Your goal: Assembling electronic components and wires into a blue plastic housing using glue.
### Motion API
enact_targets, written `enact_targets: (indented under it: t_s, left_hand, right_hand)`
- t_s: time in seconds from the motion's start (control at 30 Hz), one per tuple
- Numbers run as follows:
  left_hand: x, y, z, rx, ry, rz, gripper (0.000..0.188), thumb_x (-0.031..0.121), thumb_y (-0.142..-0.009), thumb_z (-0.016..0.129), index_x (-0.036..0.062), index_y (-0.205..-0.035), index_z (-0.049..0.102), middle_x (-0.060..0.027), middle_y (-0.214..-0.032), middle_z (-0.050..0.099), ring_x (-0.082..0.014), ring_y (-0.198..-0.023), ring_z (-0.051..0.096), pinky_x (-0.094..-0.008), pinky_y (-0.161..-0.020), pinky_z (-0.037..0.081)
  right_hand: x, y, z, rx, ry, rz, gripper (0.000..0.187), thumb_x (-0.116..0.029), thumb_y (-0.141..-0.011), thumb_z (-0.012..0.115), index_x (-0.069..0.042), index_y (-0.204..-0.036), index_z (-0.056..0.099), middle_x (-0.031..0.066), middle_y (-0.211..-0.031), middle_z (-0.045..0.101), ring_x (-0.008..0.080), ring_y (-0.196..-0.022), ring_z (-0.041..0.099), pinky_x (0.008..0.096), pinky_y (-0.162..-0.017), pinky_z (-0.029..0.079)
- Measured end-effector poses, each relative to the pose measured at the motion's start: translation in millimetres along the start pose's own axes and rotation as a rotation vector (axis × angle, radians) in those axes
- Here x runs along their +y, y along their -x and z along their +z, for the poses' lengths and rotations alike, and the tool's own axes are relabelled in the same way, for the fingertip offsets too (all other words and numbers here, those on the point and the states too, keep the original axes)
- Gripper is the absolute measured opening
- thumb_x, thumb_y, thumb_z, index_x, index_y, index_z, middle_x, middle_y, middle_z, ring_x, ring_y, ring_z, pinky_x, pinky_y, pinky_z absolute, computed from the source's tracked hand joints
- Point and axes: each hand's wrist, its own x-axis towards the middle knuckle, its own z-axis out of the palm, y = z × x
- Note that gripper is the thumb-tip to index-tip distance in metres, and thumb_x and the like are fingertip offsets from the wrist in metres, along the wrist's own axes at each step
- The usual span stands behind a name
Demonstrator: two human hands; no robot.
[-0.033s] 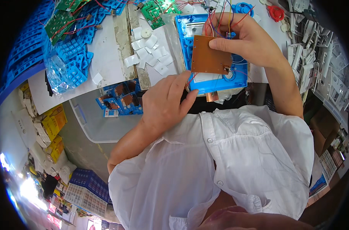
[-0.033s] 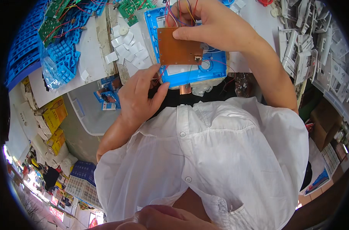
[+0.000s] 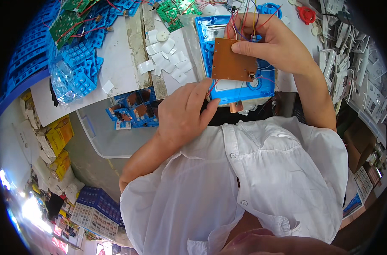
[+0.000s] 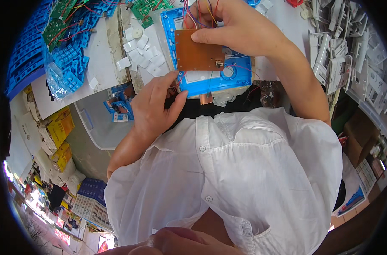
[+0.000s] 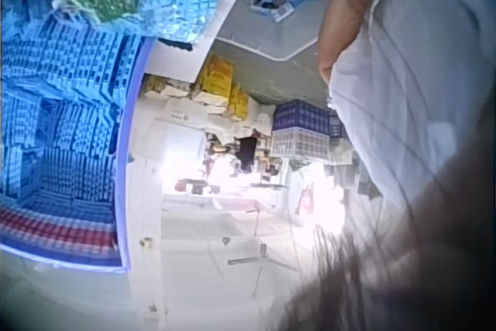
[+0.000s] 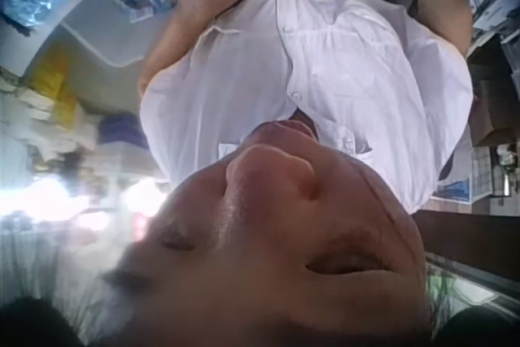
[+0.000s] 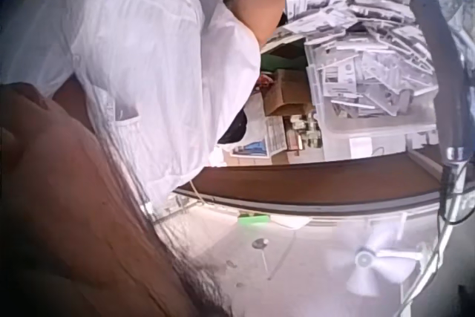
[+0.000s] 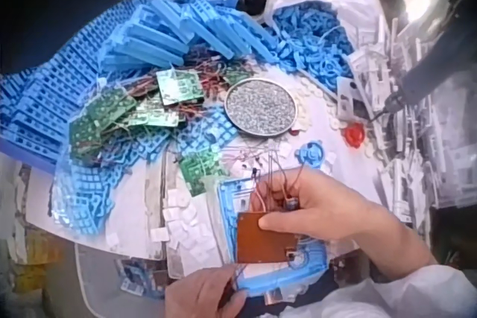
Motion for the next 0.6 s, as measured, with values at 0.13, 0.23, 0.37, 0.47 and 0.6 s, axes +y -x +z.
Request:
enact_targets:
  t_s: [0.13, 0.23, 0.37, 0.47, 0.6]
  left_hand:
    - [-0.6, 4.2, 2.2, -0.012, 0.011, 0.004, 0.034, 0.008, -0.082, 0.075, 0.0039, -0.114, 0.063, -0.0076, -0.075, 0.063, -0.0203, -0.059, 0.061, -0.0299, -0.052, 0.048]
    - [1.2, 5.7, 3.1, -0.026, 0.067, -0.017, 0.029, 0.004, -0.083, 0.073, 0.0039, -0.110, 0.064, -0.0075, -0.072, 0.062, -0.0212, -0.056, 0.059, -0.0312, -0.050, 0.045]
    - [7.8, 0.8, 2.9, 0.017, 0.137, 0.021, 0.025, 0.000, -0.083, 0.071, 0.0032, -0.106, 0.064, -0.0087, -0.069, 0.060, -0.0223, -0.054, 0.057, -0.0330, -0.049, 0.043]
    - [10.1, -0.6, 3.6, 0.029, 0.167, 0.021, 0.024, -0.001, -0.083, 0.071, 0.0028, -0.105, 0.064, -0.0092, -0.069, 0.059, -0.0226, -0.054, 0.057, -0.0335, -0.048, 0.042]
    - [8.4, 1.3, 2.8, 0.005, 0.137, 0.030, 0.028, 0.002, -0.082, 0.071, 0.0050, -0.108, 0.063, -0.0072, -0.073, 0.059, -0.0219, -0.059, 0.059, -0.0333, -0.050, 0.045]
  right_hand:
    - [-6.7, -3.0, 4.2, 0.037, -0.034, 0.112, 0.014, -0.008, -0.088, 0.071, -0.007, -0.100, 0.063, -0.0080, -0.089, 0.057, 0.0021, -0.081, 0.047, 0.0210, -0.076, 0.041]
    - [-0.9, -5.0, -3.9, -0.044, -0.027, 0.075, 0.015, -0.009, -0.089, 0.071, -0.007, -0.102, 0.064, -0.0084, -0.088, 0.057, 0.0020, -0.081, 0.047, 0.0201, -0.075, 0.040]
    - [2.6, -5.8, -4.2, -0.008, 0.020, 0.088, 0.015, -0.010, -0.089, 0.071, -0.007, -0.102, 0.064, -0.0084, -0.088, 0.056, 0.0018, -0.081, 0.047, 0.0199, -0.075, 0.040]
    - [0.7, -8.8, -1.3, 0.001, 0.034, 0.116, 0.015, -0.010, -0.089, 0.072, -0.006, -0.101, 0.064, -0.0080, -0.088, 0.057, 0.0024, -0.080, 0.046, 0.0204, -0.075, 0.040]
    - [5.1, -10.7, 0.4, 0.037, 0.161, 0.023, 0.016, -0.010, -0.089, 0.072, -0.004, -0.101, 0.063, -0.0057, -0.087, 0.057, 0.0049, -0.078, 0.045, 0.0219, -0.075, 0.041]
